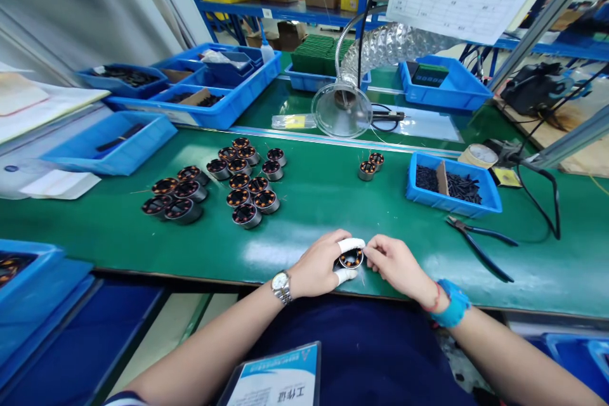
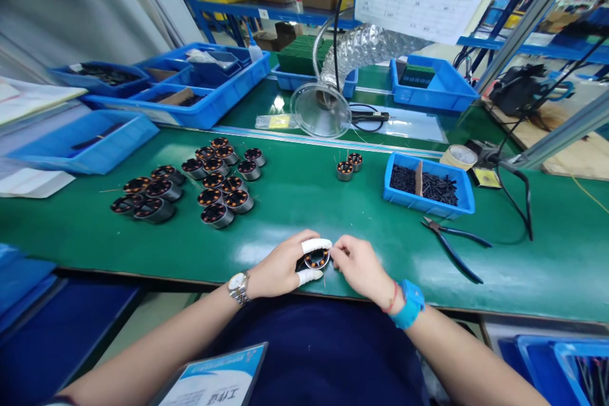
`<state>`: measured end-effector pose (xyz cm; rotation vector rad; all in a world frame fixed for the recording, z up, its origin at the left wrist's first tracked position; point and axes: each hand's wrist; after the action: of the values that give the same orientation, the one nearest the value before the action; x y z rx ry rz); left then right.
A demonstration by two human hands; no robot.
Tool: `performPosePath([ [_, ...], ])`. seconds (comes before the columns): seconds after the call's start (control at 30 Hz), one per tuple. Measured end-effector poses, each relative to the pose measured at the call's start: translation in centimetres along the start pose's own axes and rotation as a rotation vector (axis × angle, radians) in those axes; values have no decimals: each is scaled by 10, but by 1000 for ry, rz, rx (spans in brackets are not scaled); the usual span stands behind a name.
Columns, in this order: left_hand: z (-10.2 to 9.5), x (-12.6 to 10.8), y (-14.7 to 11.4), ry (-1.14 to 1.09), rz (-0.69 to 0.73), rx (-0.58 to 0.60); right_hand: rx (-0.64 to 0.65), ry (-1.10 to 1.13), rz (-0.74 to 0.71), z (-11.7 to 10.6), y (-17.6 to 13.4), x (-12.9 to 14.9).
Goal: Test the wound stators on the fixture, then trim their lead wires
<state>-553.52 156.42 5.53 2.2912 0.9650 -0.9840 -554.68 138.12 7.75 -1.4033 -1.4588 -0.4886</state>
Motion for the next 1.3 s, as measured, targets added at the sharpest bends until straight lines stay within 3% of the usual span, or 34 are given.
performPosePath([
  [0.1, -3, 1, 2, 36, 9, 17, -122, -276, -348, 0, -10, -3],
  [0.2, -4, 1, 4, 44, 25, 10, -172, -328, -494, 3, -19, -7],
  [0.47, -4, 4, 2, -28, 35, 16, -196, -312, -570, 19, -27, -14],
  [0.7, -13, 12, 16, -95, 121, 175, -224, -329, -558, 17, -32, -19],
  [0.77, -17, 16, 14, -28, 90, 173, -239, -332, -517, 9, -33, -21],
  [0.87, -24, 19, 3, 109, -62, 71, -286, -351, -474, -3, -32, -25],
  [0.97, -28, 18, -7, 135, -145, 38, -211, -398, -545, -6, -23, -26],
  [1.13, -32, 11, -5, 45, -153, -3, -31, -373, -640, 5, 3, -17],
  [1.3, -35, 10, -1, -131, -189, 8, -41, -323, -609, 10, 12, -15],
])
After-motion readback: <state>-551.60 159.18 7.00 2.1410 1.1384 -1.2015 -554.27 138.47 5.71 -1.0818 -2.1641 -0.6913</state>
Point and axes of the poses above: each hand's wrist, its own y-axis towards the middle knuckle, its own z-axis out of the palm, x = y × z, and after that the axes turned 1 degree about -y, right-handed
